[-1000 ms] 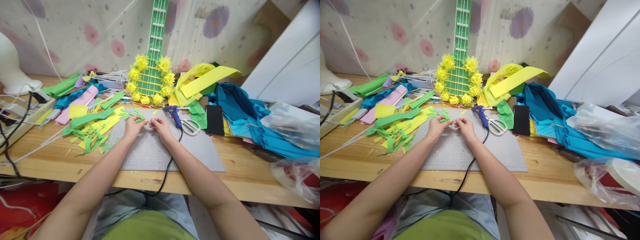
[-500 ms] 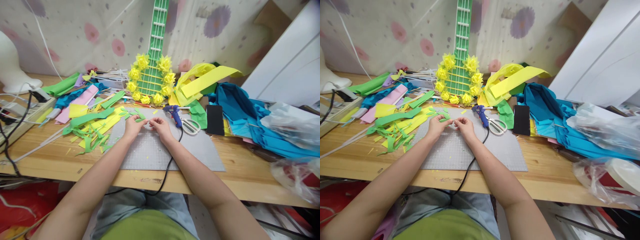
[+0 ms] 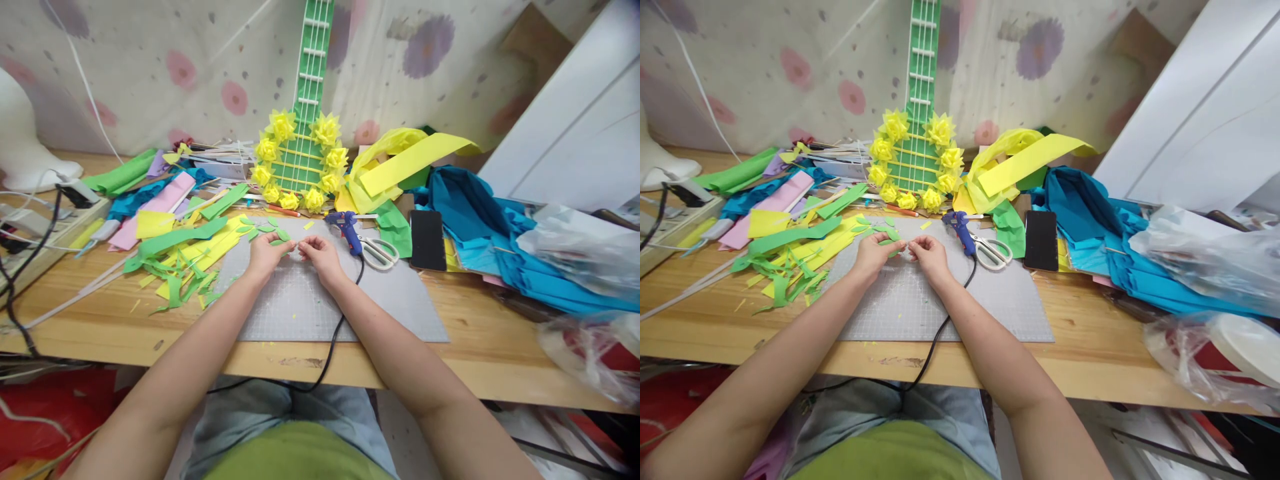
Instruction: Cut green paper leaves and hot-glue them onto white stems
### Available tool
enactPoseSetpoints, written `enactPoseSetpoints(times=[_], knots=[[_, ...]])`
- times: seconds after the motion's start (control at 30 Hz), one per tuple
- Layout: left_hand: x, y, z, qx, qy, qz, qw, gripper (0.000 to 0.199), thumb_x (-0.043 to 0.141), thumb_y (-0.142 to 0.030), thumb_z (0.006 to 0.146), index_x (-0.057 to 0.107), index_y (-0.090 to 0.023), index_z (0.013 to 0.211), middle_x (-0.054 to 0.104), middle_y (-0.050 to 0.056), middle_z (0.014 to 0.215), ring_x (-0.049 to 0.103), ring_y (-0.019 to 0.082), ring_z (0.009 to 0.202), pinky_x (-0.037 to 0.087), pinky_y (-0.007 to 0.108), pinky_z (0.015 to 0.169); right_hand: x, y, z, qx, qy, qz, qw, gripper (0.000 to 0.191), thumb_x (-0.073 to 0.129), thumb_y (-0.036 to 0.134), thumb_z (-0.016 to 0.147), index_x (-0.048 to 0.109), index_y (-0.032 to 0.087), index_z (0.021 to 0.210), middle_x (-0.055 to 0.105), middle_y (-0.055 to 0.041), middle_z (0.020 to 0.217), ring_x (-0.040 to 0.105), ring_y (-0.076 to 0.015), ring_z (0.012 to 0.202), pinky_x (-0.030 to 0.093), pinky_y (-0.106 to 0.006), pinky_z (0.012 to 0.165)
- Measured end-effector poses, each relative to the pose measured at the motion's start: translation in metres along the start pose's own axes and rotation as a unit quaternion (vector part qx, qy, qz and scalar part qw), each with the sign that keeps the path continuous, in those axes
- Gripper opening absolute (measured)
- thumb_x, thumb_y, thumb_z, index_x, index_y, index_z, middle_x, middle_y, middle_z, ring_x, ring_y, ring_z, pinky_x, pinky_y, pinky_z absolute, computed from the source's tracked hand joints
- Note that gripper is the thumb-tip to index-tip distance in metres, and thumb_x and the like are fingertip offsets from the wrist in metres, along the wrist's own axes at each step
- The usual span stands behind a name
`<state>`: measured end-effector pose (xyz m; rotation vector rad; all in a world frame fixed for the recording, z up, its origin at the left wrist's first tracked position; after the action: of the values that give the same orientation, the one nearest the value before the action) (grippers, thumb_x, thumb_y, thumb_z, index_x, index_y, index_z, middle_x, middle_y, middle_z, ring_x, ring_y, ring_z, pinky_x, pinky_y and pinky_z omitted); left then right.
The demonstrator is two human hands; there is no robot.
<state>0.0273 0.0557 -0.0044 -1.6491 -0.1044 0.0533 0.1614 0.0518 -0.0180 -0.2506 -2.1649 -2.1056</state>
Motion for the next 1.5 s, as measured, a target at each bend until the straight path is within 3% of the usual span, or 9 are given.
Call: enactPoseSetpoints(times=[1.03, 1.17, 1.37, 1.5], knots=[[0.002, 0.004, -0.004, -0.038, 0.019, -0.029, 0.999, 0.041, 0.079, -0.037, 0.04, 0.064, -0.011, 0.068, 0.064, 0.005, 0.072, 0.061, 0.018, 0.069, 0.05, 0.028, 0.059, -0.003, -0.003, -0.001, 0.014, -0.002, 0.002, 1.0, 0.016, 0.063, 0.03, 0.059, 0.053, 0.019, 0.065, 0.055, 0.0047, 0.058, 0.049, -0.0076, 0.053, 0.041, -0.022, 0.054], [0.003, 0.005, -0.002, -0.046, 0.038, -0.048, 0.997, 0.042, 0.076, -0.042, 0.046, 0.065, -0.012, 0.073, 0.065, 0.006, 0.079, 0.062, 0.017, 0.07, 0.05, 0.028, 0.061, -0.004, -0.005, -0.001, 0.024, -0.009, 0.006, 1.0, 0.017, 0.064, 0.031, 0.058, 0.053, 0.019, 0.065, 0.054, 0.0048, 0.058, 0.049, -0.008, 0.054, 0.041, -0.022, 0.055], [-0.012, 0.005, 0.002, -0.043, -0.025, -0.07, 0.996, 0.046, 0.076, -0.041, 0.047, 0.064, -0.014, 0.082, 0.065, 0.004, 0.08, 0.059, 0.013, 0.067, 0.047, 0.026, 0.062, -0.005, -0.005, -0.001, 0.04, -0.016, 0.016, 0.999, 0.019, 0.064, 0.032, 0.057, 0.053, 0.019, 0.066, 0.054, 0.0047, 0.059, 0.05, -0.0083, 0.055, 0.041, -0.023, 0.055], [-0.016, 0.001, 0.004, -0.021, -0.013, -0.064, 0.998, 0.052, 0.079, -0.033, 0.044, 0.063, -0.014, 0.089, 0.066, 0.006, 0.085, 0.06, 0.013, 0.071, 0.046, 0.025, 0.064, -0.006, -0.005, -0.001, 0.042, -0.02, 0.014, 0.999, 0.019, 0.064, 0.032, 0.058, 0.052, 0.019, 0.066, 0.054, 0.0049, 0.059, 0.05, -0.0089, 0.056, 0.041, -0.023, 0.056]])
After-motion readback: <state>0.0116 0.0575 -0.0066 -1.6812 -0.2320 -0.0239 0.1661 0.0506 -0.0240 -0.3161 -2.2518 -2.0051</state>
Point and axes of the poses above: each hand's wrist, its own z-axis towards the middle knuckle, its own x-axis out of the palm, y = z × x, the point moved 8 cm from there along z, towards the middle knuckle
